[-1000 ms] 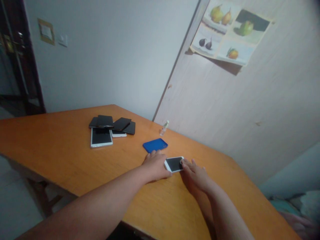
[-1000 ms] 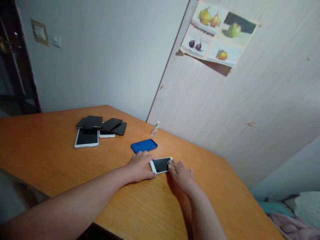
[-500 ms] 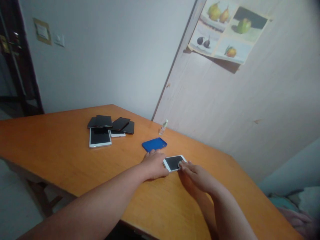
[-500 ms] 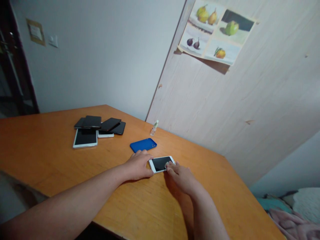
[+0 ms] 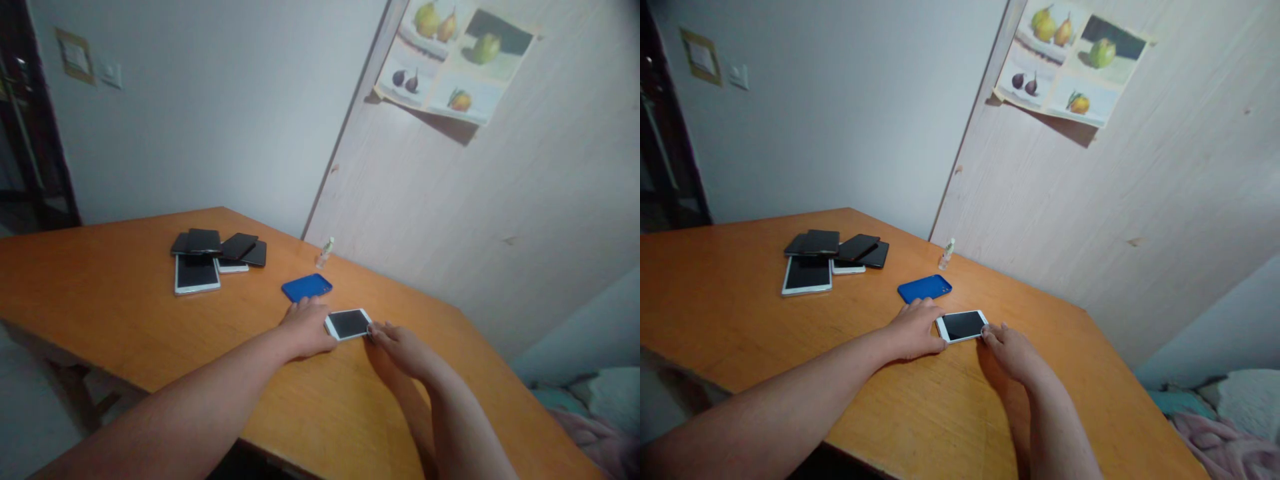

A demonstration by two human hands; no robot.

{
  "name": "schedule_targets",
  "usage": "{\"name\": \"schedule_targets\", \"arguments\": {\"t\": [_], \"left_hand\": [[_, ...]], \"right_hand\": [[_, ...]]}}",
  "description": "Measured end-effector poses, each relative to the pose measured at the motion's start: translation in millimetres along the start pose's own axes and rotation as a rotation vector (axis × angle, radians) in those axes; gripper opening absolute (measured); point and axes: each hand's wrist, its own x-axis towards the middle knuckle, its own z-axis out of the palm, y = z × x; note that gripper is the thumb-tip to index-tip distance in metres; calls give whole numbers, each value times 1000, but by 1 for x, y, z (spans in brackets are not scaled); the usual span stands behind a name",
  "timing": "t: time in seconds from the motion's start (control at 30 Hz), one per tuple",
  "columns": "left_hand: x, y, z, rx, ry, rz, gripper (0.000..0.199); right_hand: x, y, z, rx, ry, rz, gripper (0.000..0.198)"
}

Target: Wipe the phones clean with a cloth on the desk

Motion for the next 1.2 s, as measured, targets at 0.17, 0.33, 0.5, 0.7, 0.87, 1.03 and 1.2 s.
{"name": "schedule_targets", "arguments": {"t": [0.17,0.33,0.5,0.7,0.87,1.03,1.2], "left_hand": [[1,-2,2,2,3,12,49],[2,-3,4,1,25,32,53],[4,-2,5,5,25,16,50],[4,-2,6,12,38,10,47],[5,-3,5,22,13,1,50],[5,-3,6,25,22,4,52],[5,-2,7,37,30,9,49]], "right_hand": [[0,4,-4,-84,-12,9,48],[3,3,0,-98,-45,-24,56],[30,21,24,-58,145,25,48],[49,27,33,-61,176,39,46],[24,28,8,-10,28,-101,40],[22,32,12,-32,69,-51,38],[44,29,35,-59,207,60,48]]}}
